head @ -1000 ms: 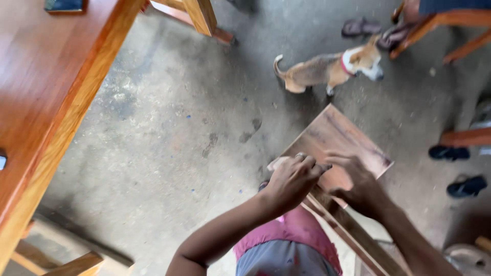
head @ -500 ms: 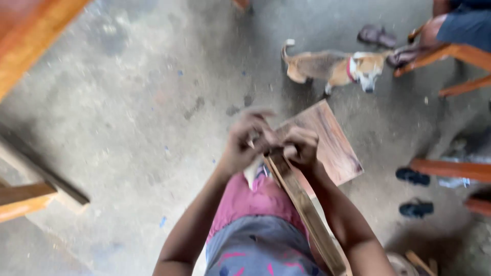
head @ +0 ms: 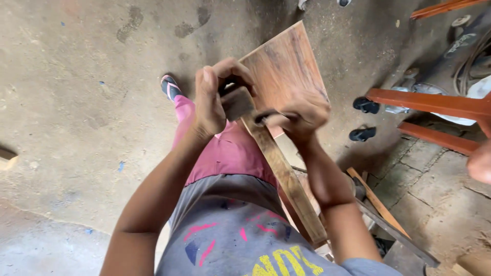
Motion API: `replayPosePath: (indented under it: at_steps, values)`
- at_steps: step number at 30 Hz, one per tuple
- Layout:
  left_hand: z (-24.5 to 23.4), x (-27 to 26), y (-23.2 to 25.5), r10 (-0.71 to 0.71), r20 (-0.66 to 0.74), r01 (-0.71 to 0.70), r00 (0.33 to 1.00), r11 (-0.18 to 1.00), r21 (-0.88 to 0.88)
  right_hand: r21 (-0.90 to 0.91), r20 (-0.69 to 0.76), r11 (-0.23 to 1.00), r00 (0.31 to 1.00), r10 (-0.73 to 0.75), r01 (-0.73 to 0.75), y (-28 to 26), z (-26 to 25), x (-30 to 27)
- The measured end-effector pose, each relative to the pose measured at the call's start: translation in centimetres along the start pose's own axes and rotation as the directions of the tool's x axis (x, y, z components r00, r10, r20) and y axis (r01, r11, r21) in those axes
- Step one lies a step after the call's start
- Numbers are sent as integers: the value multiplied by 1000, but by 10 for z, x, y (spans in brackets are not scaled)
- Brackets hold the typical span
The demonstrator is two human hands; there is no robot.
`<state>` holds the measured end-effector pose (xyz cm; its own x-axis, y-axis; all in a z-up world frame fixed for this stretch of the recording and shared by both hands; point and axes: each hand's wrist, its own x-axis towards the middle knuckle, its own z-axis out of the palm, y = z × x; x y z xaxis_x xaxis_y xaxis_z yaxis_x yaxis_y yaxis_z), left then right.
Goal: The person sands a wooden chair leg using a sanding block, focusing on smoothing the edges and surfaces. They hold the leg with one hand and sand with the other, occasionally adjusting their grip to reach different angles.
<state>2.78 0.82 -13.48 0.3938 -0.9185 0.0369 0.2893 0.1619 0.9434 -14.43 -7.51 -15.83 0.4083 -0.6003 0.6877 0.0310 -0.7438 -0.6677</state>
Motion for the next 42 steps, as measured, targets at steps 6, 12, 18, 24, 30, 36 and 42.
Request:
replayPosePath:
  at_steps: [6, 12, 18, 24, 30, 36, 42]
  values:
    - [-1, 1, -4, 40, -28, -42, 999, 998, -50, 131, 163, 988, 981, -101, 80, -20, 13, 31]
    - [-4, 8, -4, 80, -44, -81, 996, 996, -33, 197, 287, 980, 953, -96, 39, -13, 13, 34]
    - [-3, 5, -3, 46, -114, -55, 992, 995, -78, 193, 332, 951, 928, 169, -243, -16, 3, 17]
    - [-2, 9, -4, 60, -95, -66, 994, 996, -64, 268, 305, 947, 948, 92, -177, -15, 12, 31]
    - [3, 8, -1, 78, -131, -84, 988, 996, -39, 213, 372, 965, 926, 63, -151, -28, 13, 53]
    - [2, 14, -1, 58, -136, -66, 989, 996, -55, 168, 398, 984, 917, -12, -60, -18, 4, 46]
    - [3, 19, 0, 90, -128, -99, 988, 993, -66, 169, 443, 972, 894, 71, -161, -22, 1, 54]
